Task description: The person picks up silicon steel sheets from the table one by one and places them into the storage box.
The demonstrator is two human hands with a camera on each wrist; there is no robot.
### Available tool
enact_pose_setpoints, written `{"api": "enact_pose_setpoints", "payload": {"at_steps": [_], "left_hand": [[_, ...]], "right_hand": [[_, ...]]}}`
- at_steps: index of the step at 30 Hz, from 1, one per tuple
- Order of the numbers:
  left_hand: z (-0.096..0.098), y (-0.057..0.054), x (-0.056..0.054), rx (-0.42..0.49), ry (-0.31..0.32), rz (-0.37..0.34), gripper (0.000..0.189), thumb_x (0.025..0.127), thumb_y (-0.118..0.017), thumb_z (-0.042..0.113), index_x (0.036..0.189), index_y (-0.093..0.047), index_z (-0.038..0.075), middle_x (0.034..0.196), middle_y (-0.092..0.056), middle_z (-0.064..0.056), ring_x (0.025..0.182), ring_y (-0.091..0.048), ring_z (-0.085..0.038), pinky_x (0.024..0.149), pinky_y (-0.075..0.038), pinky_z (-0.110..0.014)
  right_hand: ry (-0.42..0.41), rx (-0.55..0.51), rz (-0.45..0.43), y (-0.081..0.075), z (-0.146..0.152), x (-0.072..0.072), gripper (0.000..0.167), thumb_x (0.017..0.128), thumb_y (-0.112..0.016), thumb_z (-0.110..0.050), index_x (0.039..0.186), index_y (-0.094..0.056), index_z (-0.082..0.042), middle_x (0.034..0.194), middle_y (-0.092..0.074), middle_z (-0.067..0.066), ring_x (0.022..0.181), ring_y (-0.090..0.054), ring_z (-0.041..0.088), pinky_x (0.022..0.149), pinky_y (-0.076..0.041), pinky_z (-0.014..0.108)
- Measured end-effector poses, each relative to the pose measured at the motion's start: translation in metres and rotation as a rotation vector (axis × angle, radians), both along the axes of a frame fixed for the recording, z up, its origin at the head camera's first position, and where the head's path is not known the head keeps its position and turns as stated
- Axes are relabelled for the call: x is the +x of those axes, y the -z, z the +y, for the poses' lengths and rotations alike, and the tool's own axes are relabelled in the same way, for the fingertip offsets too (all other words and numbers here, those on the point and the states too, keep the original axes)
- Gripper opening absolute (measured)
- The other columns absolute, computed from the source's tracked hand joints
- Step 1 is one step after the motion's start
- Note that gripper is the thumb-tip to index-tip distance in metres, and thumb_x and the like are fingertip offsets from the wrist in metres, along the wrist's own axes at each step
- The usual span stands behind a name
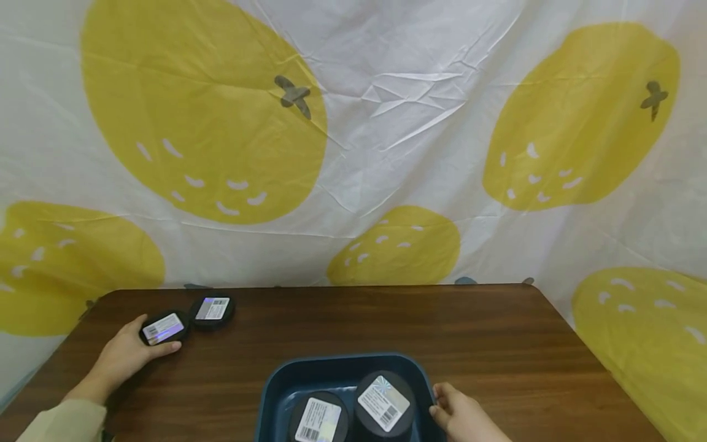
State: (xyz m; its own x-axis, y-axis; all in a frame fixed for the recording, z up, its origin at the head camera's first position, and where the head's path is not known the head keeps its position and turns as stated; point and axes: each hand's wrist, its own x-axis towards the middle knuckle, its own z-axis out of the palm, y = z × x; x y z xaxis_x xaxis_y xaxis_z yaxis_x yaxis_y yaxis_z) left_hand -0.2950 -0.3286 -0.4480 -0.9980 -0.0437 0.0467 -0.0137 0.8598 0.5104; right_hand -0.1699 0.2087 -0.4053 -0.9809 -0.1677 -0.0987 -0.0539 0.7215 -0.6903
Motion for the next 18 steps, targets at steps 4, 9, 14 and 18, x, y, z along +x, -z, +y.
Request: {"api": "enact_pose_setpoints", "payload": {"at_steps": [4,9,14,18], "left_hand": [[0.0005,0.0014,0.0006,0.001,0.001,0.04,0.103,0.073,-0.073,0.048,0.131,-0.024,-0.023,0.123,-0.032,-0.047,0.109,-0.037,-0.059,0.087,-0.035,-0.065],[-0.0008,-0.0004,-0.0004,-0.046,0.012,0.065,0.102,0.071,-0.074,0.05,0.127,-0.03,-0.023,0.118,-0.037,-0.047,0.104,-0.041,-0.058,0.083,-0.037,-0.064],[-0.001,-0.0006,0.0015,-0.06,0.017,0.076,0.102,0.07,-0.075,0.05,0.125,-0.032,-0.024,0.113,-0.04,-0.047,0.1,-0.044,-0.058,0.08,-0.039,-0.063],[-0.0001,-0.0008,0.0051,-0.039,0.001,0.076,0.102,0.069,-0.076,0.048,0.125,-0.031,-0.025,0.113,-0.038,-0.048,0.099,-0.044,-0.059,0.08,-0.039,-0.064]], "right_hand": [[0.012,-0.004,-0.004,-0.001,-0.0003,0.0,0.029,0.086,-0.06,-0.005,0.109,-0.053,0.011,0.095,-0.063,0.019,0.088,-0.061,0.035,0.077,-0.049,0.052],[0.023,-0.001,0.017,-0.0014,-0.0004,-0.0001,0.028,0.086,-0.06,-0.005,0.108,-0.053,0.01,0.096,-0.064,0.021,0.09,-0.061,0.037,0.078,-0.048,0.053],[0.028,0.012,0.015,-0.0002,-0.0011,0.0006,0.027,0.085,-0.061,-0.005,0.107,-0.054,0.01,0.094,-0.064,0.019,0.088,-0.061,0.036,0.077,-0.049,0.052],[0.026,0.01,0.016,0.0001,-0.0015,0.0005,0.027,0.085,-0.061,-0.005,0.108,-0.054,0.01,0.094,-0.064,0.019,0.088,-0.061,0.036,0.077,-0.048,0.053]]}}
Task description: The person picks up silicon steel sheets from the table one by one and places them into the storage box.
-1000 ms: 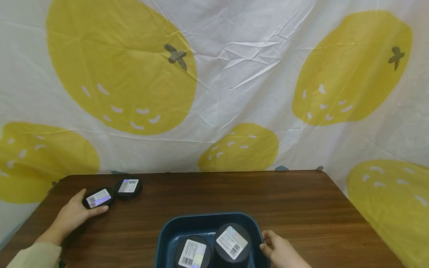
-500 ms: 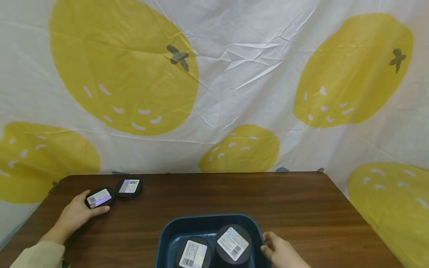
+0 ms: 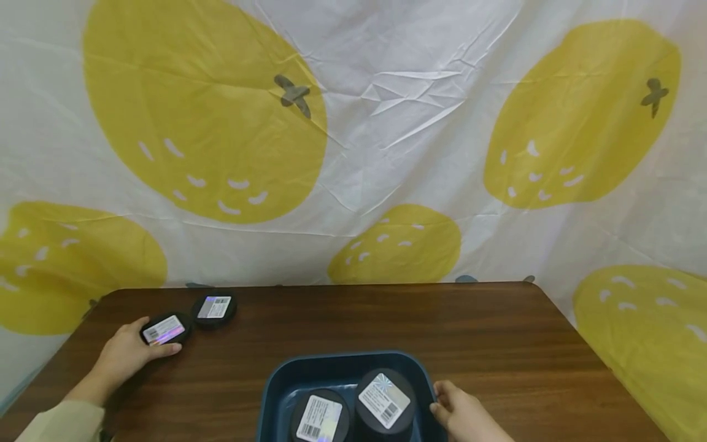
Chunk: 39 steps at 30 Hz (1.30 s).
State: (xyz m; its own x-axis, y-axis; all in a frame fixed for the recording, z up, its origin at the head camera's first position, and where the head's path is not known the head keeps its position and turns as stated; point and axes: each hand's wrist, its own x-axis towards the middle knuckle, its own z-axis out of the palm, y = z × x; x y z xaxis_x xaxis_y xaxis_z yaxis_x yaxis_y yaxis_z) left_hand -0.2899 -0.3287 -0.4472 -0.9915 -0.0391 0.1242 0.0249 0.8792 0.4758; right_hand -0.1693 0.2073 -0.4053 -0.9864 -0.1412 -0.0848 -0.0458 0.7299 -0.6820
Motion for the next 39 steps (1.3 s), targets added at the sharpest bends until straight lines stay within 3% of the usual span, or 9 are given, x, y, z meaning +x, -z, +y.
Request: {"api": "enact_pose_setpoints", "payload": {"at_steps": [15,28,39], "left_hand": [[-0.005,-0.007,0.014,0.035,-0.063,-0.024,0.1,0.071,-0.073,0.052,0.126,-0.032,-0.021,0.111,-0.038,-0.045,0.094,-0.046,-0.056,0.074,-0.041,-0.059],[-0.001,-0.01,0.026,0.059,-0.076,0.026,0.097,0.07,-0.074,0.051,0.127,-0.034,-0.016,0.112,-0.039,-0.041,0.093,-0.047,-0.053,0.073,-0.041,-0.058],[0.008,-0.011,0.034,0.065,-0.059,0.072,0.095,0.069,-0.076,0.05,0.128,-0.037,-0.014,0.113,-0.04,-0.039,0.094,-0.048,-0.051,0.074,-0.041,-0.058]], "right_hand": [[0.019,0.0,-0.034,-0.001,-0.002,0.0,0.028,0.086,-0.06,-0.005,0.109,-0.053,0.01,0.094,-0.063,0.015,0.088,-0.06,0.033,0.077,-0.048,0.052],[0.028,-0.019,-0.033,0.001,-0.002,0.0,0.026,0.086,-0.06,-0.004,0.107,-0.053,0.009,0.092,-0.063,0.012,0.081,-0.059,0.027,0.071,-0.05,0.045],[0.036,-0.006,-0.039,-0.001,-0.004,0.0,0.024,0.086,-0.06,-0.004,0.106,-0.054,0.008,0.09,-0.062,0.009,0.082,-0.059,0.027,0.073,-0.049,0.047]]}}
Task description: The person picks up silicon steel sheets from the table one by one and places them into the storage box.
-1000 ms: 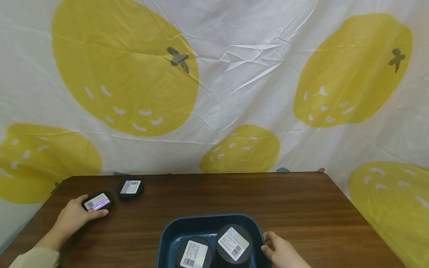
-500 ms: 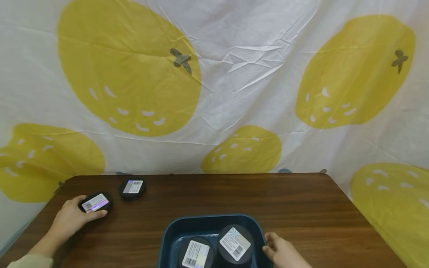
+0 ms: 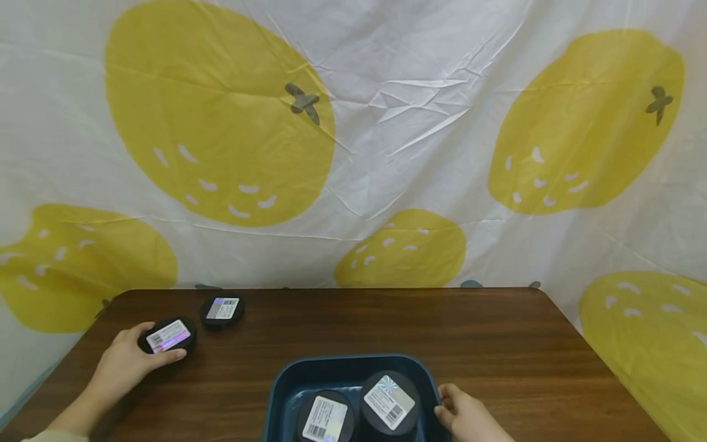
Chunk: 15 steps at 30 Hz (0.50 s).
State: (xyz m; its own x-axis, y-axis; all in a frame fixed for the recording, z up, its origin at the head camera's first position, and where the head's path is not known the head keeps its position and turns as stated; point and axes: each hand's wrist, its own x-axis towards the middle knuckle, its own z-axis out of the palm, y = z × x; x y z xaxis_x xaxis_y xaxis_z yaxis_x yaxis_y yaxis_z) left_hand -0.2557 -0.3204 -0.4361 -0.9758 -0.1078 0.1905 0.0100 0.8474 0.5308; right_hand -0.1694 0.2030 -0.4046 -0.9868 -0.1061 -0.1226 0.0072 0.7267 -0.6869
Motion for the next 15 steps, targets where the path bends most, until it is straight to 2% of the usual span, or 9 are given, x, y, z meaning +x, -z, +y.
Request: {"api": "enact_pose_setpoints", "payload": {"at_steps": [8,15], "left_hand": [[0.011,-0.006,0.009,0.013,0.028,0.017,0.094,0.069,-0.077,0.049,0.13,-0.037,-0.012,0.118,-0.039,-0.039,0.097,-0.048,-0.051,0.076,-0.04,-0.059],[0.021,-0.011,0.018,0.039,0.052,-0.004,0.094,0.071,-0.075,0.05,0.134,-0.035,-0.008,0.124,-0.036,-0.038,0.103,-0.044,-0.054,0.077,-0.039,-0.062]], "right_hand": [[0.013,0.005,-0.001,-0.002,-0.002,0.001,0.026,0.086,-0.06,-0.004,0.107,-0.054,0.009,0.09,-0.062,0.009,0.082,-0.06,0.027,0.073,-0.05,0.046],[0.01,0.019,0.002,-0.003,-0.002,0.001,0.026,0.086,-0.06,-0.005,0.108,-0.054,0.008,0.09,-0.063,0.009,0.084,-0.061,0.029,0.075,-0.049,0.049]]}}
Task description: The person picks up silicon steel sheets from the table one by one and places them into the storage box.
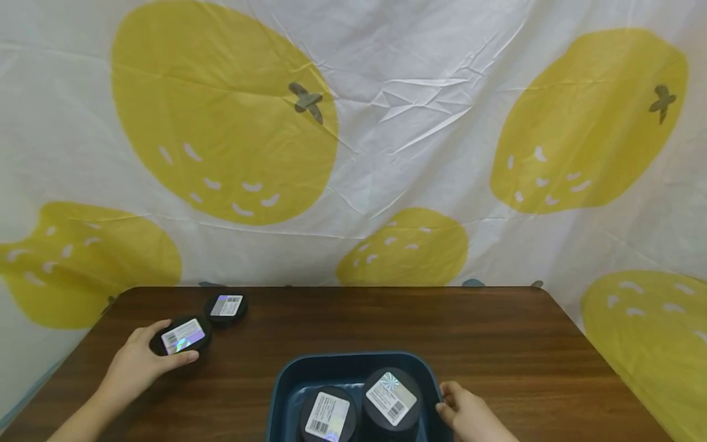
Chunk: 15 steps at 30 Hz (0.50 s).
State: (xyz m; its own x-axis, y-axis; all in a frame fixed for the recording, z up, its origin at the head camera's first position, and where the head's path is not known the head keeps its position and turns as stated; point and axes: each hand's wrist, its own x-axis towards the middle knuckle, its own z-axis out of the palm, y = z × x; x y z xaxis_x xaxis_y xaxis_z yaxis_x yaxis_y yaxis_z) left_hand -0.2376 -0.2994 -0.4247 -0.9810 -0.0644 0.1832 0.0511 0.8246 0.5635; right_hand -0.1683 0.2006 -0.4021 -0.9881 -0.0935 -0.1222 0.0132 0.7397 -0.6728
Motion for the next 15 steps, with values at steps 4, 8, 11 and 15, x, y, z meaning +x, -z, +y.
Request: {"api": "enact_pose_setpoints", "payload": {"at_steps": [4,8,11,15], "left_hand": [[0.006,-0.001,0.004,0.016,0.002,0.008,0.094,0.071,-0.075,0.05,0.135,-0.036,-0.006,0.125,-0.037,-0.036,0.105,-0.044,-0.053,0.078,-0.039,-0.062],[0.011,-0.002,0.007,0.032,0.0,0.027,0.093,0.07,-0.076,0.049,0.135,-0.038,-0.005,0.125,-0.039,-0.034,0.107,-0.044,-0.051,0.08,-0.039,-0.061],[0.015,-0.004,0.011,0.04,0.008,0.023,0.093,0.07,-0.076,0.049,0.136,-0.037,-0.004,0.127,-0.038,-0.033,0.106,-0.044,-0.05,0.08,-0.039,-0.06],[0.022,-0.008,0.015,0.049,0.034,0.027,0.094,0.07,-0.077,0.048,0.137,-0.036,-0.002,0.128,-0.038,-0.031,0.107,-0.044,-0.049,0.079,-0.04,-0.059]], "right_hand": [[0.004,0.005,0.016,0.0,0.0,0.0,0.026,0.085,-0.061,-0.005,0.107,-0.054,0.008,0.092,-0.063,0.011,0.085,-0.061,0.03,0.076,-0.049,0.049],[0.012,0.014,0.041,0.0,0.0,0.001,0.026,0.085,-0.062,-0.004,0.107,-0.055,0.007,0.092,-0.064,0.013,0.086,-0.062,0.031,0.076,-0.049,0.049],[0.014,0.017,0.048,0.0,-0.001,0.001,0.026,0.084,-0.062,-0.004,0.106,-0.055,0.007,0.092,-0.064,0.014,0.086,-0.062,0.032,0.077,-0.049,0.049],[0.009,0.016,0.035,0.0,-0.001,0.0,0.025,0.085,-0.062,-0.004,0.106,-0.055,0.007,0.092,-0.064,0.012,0.085,-0.062,0.031,0.076,-0.049,0.049]]}}
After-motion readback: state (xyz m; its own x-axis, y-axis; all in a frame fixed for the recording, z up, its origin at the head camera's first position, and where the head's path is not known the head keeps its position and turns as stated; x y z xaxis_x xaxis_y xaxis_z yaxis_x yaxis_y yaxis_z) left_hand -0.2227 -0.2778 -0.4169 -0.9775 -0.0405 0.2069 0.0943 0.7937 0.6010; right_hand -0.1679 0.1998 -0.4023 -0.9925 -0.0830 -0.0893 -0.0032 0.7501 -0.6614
